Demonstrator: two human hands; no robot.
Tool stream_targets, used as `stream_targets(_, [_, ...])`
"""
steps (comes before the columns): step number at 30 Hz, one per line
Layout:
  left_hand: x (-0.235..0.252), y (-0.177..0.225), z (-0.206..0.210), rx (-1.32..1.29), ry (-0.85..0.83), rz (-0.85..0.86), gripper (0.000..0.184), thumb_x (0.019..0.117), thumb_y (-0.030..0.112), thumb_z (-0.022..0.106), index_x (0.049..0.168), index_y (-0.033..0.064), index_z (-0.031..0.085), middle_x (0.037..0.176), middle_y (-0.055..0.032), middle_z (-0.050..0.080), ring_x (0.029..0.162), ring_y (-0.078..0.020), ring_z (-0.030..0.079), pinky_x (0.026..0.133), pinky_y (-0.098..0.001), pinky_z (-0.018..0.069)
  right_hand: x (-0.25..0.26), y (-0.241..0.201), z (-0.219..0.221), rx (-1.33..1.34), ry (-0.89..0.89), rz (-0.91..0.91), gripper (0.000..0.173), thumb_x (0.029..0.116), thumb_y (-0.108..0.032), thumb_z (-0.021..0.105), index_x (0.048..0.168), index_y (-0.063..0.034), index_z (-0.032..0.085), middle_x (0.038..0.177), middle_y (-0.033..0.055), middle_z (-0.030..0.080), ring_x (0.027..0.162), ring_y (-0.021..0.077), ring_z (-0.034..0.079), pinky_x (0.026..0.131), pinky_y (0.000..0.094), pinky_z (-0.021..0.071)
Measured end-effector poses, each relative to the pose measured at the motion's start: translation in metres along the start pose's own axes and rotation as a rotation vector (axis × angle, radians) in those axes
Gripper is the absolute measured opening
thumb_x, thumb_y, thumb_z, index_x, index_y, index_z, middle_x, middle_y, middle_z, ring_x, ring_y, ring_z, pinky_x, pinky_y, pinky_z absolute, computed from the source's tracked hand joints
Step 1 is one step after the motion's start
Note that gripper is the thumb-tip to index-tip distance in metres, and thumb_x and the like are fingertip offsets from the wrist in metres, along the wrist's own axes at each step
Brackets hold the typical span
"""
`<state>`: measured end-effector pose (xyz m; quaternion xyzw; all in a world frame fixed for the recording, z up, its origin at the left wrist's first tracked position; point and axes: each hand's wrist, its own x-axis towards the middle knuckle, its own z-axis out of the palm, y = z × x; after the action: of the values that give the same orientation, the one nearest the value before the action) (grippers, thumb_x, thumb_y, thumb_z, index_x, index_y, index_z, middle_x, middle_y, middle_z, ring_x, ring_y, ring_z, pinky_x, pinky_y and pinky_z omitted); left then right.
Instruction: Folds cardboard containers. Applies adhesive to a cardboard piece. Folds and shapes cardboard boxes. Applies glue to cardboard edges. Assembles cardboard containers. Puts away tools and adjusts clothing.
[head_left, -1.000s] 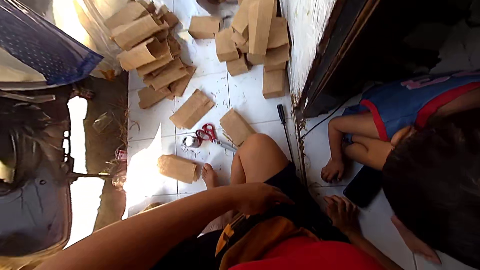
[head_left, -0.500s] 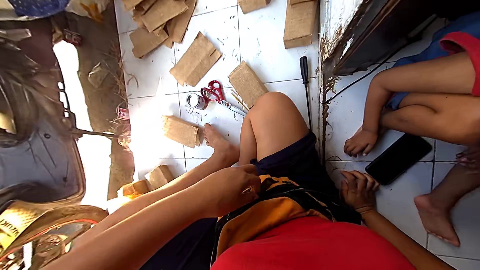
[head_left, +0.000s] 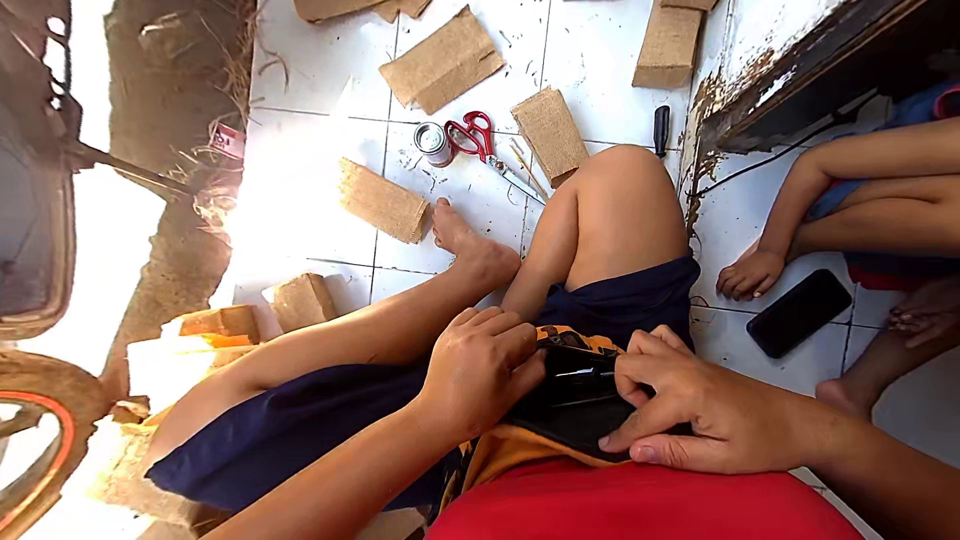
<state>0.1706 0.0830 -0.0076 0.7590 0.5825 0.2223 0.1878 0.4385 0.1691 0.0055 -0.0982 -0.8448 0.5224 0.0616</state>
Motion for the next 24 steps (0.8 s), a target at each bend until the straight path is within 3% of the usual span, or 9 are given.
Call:
stream_targets(6, [-0.001,0.014,-0.010,-0.045,0.189,0.106,0.027,0.0892,0.017,0.060,0.063,0.0115,0.056,0.061,0.0003,0.052,0.063,-0.0125,0.051,0.064,-0.0305,0.0338,-0.007,-0.011,0.000,-0.034,-0.025,0.011,0.041,0.1061,-0.049,0.046,0.104,-0.0307,0.082,0.082,-0.0033,0.051,0.090,0.0123,0.046,0.090,0.0385,0.0287])
stream_targets(15, [0.005,0.028,-0.016,-0.032,0.285,0.168,0.024,0.0868,0.015,0.063,0.063,0.0121,0.059,0.062,0.0003,0.054,0.064,-0.0132,0.051,0.066,-0.0322,0.0326,-0.013,-0.018,-0.005,-0.103,0.015,0.004,0.046,0.1072,-0.050,0.043,0.098,-0.0277,0.082,0.075,-0.0040,0.047,0.086,0.0108,0.045,0.090,0.0374,0.0279])
stream_targets(18, [0.004,0.028,-0.014,-0.038,0.273,0.149,0.024,0.0865,0.016,0.063,0.063,0.0124,0.058,0.061,0.0008,0.053,0.065,-0.0126,0.051,0.066,-0.0321,0.0325,-0.013,-0.018,-0.008,-0.082,0.023,0.006,0.042,0.1059,-0.049,0.047,0.099,-0.0255,0.082,0.076,-0.0041,0.050,0.086,0.0102,0.047,0.090,0.0373,0.0289])
stream_targets(21, [0.002,0.022,-0.006,-0.013,0.164,0.076,0.027,0.0882,0.021,0.061,0.063,0.0132,0.056,0.060,0.0021,0.051,0.062,-0.0123,0.051,0.064,-0.0322,0.0345,0.007,-0.036,-0.034,-0.133,0.259,-0.031,0.032,0.1002,-0.042,0.060,0.117,-0.0211,0.076,0.093,-0.0060,0.066,0.094,0.0045,0.058,0.088,0.0276,0.0458])
stream_targets(22, [0.002,0.019,-0.003,-0.002,0.094,0.048,0.027,0.0891,0.023,0.061,0.065,0.0127,0.057,0.060,0.0010,0.051,0.062,-0.0140,0.052,0.063,-0.0335,0.0365,0.019,-0.048,-0.046,-0.154,0.374,-0.078,0.035,0.0978,-0.041,0.064,0.124,-0.0186,0.071,0.100,-0.0068,0.067,0.098,0.0031,0.061,0.087,0.0240,0.0520])
stream_targets(24, [0.006,0.017,-0.007,-0.005,-0.080,0.001,0.027,0.0916,0.026,0.061,0.071,0.0081,0.062,0.066,-0.0056,0.058,0.067,-0.0221,0.061,0.064,-0.0411,0.0451,0.045,-0.082,-0.069,-0.142,0.547,-0.254,0.059,0.0930,-0.038,0.072,0.141,-0.0067,0.055,0.118,-0.0014,0.066,0.108,0.0071,0.062,0.092,0.0254,0.0556])
